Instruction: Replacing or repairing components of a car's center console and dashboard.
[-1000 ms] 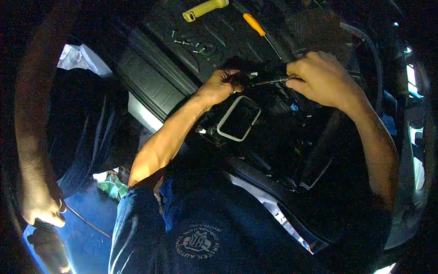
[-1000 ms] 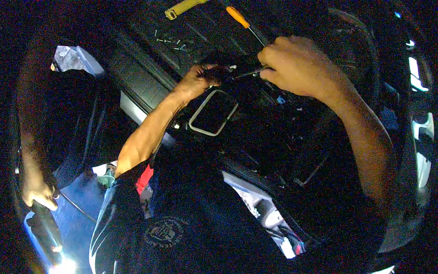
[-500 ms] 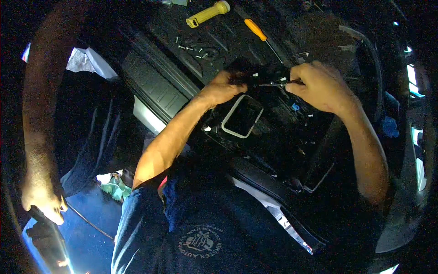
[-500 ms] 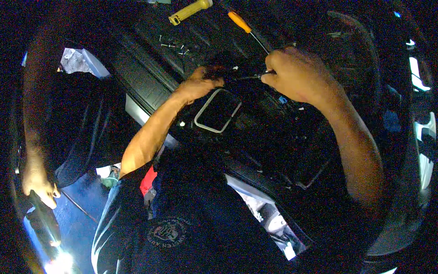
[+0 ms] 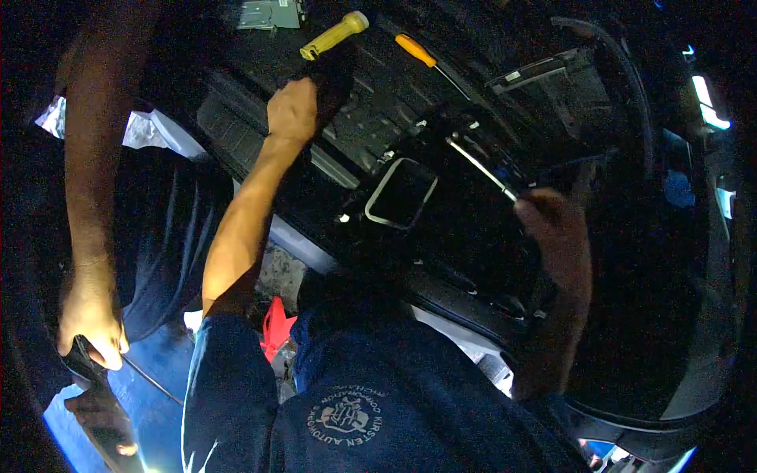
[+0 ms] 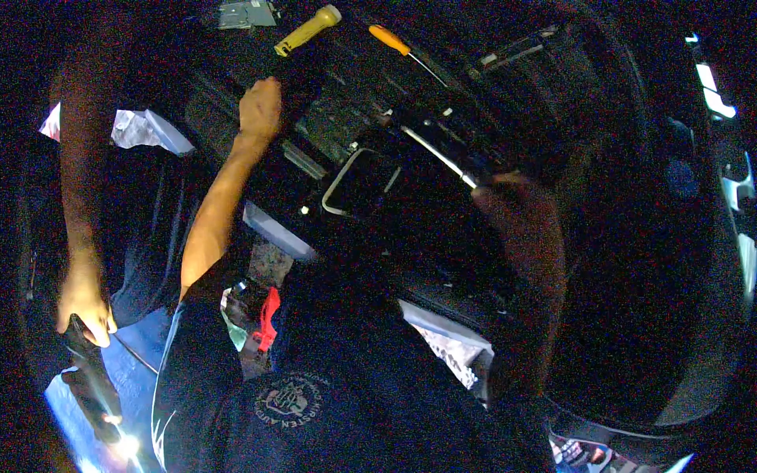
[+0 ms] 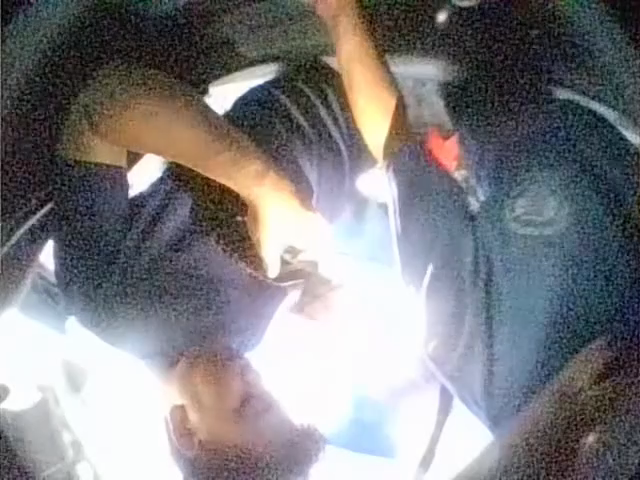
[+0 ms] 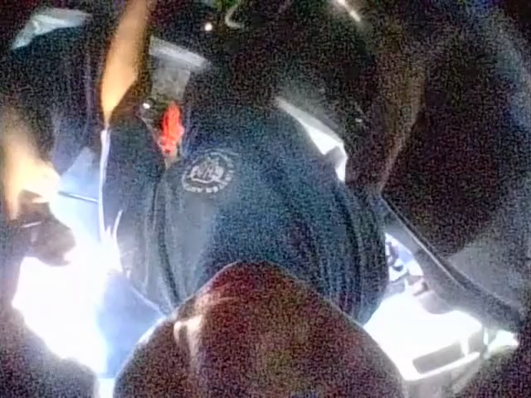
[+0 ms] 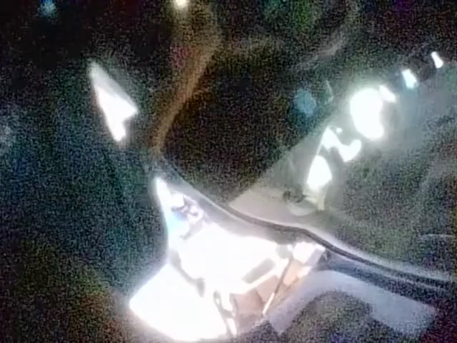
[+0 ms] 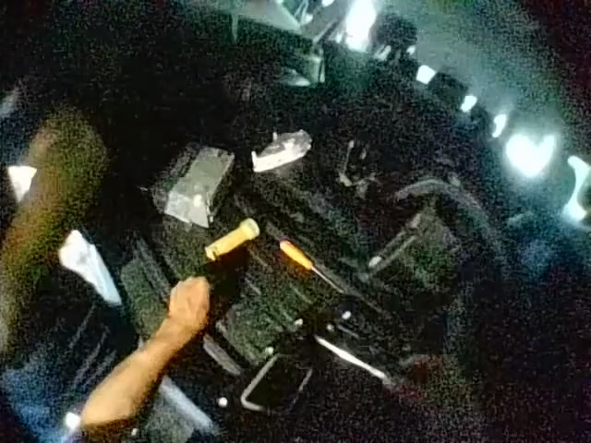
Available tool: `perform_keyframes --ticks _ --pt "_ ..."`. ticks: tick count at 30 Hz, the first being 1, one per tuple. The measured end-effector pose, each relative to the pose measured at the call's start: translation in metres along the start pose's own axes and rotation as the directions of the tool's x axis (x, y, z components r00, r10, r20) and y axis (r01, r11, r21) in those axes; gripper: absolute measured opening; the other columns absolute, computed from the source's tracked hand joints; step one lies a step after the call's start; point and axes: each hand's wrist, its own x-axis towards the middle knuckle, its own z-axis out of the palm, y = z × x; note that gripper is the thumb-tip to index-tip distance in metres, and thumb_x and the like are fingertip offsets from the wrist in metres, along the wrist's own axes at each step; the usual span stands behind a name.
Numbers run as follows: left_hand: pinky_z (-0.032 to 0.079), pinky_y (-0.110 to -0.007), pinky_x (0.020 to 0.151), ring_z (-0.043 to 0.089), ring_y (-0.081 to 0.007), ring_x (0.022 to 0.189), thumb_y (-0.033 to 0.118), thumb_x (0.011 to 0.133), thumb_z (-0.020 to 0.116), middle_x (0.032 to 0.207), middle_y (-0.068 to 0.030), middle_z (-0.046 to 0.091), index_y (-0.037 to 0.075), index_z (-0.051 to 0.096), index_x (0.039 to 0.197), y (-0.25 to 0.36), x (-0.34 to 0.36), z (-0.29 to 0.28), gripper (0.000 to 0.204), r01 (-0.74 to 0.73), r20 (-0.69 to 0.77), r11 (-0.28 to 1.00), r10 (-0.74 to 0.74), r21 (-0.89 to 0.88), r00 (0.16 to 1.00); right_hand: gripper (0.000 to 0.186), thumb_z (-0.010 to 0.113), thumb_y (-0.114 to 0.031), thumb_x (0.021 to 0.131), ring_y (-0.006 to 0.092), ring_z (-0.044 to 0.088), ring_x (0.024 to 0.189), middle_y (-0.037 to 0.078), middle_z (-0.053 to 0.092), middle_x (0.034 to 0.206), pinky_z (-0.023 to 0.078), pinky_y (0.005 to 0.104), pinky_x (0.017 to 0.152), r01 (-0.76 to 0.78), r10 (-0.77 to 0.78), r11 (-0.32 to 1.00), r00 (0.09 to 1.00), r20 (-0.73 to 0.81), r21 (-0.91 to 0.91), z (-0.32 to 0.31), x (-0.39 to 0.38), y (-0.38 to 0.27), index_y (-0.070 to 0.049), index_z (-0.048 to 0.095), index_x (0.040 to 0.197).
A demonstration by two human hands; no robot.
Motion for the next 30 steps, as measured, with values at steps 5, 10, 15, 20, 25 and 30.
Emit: perform_keyframes --ticks 5,10,15,20,25,30 --pt "0.051 -0.046 0.069 0.063 -0.0381 0.077 0.005 0.077 0.054 0.081 -0.0189 0.064 0.004 0.06 0.076 -0.001 0.001 0.006 0.007 0.029 0.098 0.995 -0.039 0.1 0.994 0.03 0.07 -0.028 0.082 0.0121 0.056 0.072 0.004 0.062 0.078 0.046 0.0274 0.068 -0.045 0.043 0.984 0.999 0.017 0.17 0.02 -0.027 0.025 -0.001 0.064 0.095" --pt "0.051 -0.046 0.07 0.063 -0.0376 0.078 0.004 0.079 0.051 0.081 -0.0189 0.064 0.003 0.06 0.076 0.004 0.005 0.007 0.01 0.007 0.134 0.994 -0.022 0.108 0.991 0.025 0.07 -0.023 0.083 0.0091 0.054 0.067 0.001 0.061 0.074 0.044 0.0238 0.063 -0.146 0.152 0.96 0.988 -0.008 0.237 0.023 -0.034 0.019 -0.002 0.063 0.095" --pt "0.05 -0.047 0.071 0.062 -0.0381 0.08 0.009 0.083 0.048 0.082 -0.0191 0.063 0.003 0.059 0.082 -0.003 0.008 0.021 0.013 -0.04 0.103 0.999 0.042 -0.021 0.994 0.023 0.07 -0.022 0.082 0.0079 0.052 0.063 0.0 0.059 0.07 0.043 0.0235 0.059 -0.074 0.087 0.963 0.995 -0.039 0.259 0.03 -0.033 0.021 -0.004 0.064 0.096" --pt "0.049 -0.048 0.072 0.061 -0.0398 0.08 0.016 0.083 0.052 0.081 -0.0209 0.062 0.002 0.059 0.086 -0.02 0.008 0.031 0.016 -0.136 0.12 0.99 0.138 -0.021 0.983 0.023 0.07 -0.023 0.082 0.0061 0.049 0.058 -0.001 0.058 0.068 0.04 0.0224 0.052 -0.049 0.074 0.947 0.995 -0.068 0.318 0.035 -0.035 0.021 -0.006 0.064 0.097" --pt "0.048 -0.046 0.078 0.058 -0.0405 0.088 0.015 0.073 0.066 0.085 -0.0247 0.06 -0.001 0.062 0.085 -0.013 0.014 0.002 0.021 0.052 0.28 0.997 -0.032 -0.062 0.96 0.022 0.069 -0.023 0.083 0.0043 0.046 0.054 -0.002 0.058 0.067 0.035 0.0209 0.047 -0.113 0.161 0.908 0.983 -0.088 0.403 0.039 -0.04 0.031 -0.007 0.064 0.097" --pt "0.049 -0.046 0.075 0.062 -0.038 0.088 0.018 0.073 0.069 0.087 -0.0208 0.065 0.007 0.066 0.097 -0.029 0.012 -0.024 0.026 0.097 0.213 0.994 -0.084 -0.05 0.973 0.028 0.07 -0.028 0.082 0.0046 0.046 0.054 -0.002 0.058 0.067 0.035 0.021 0.047 -0.15 0.183 0.885 0.983 -0.032 0.44 0.04 -0.043 0.049 -0.008 0.063 0.1"
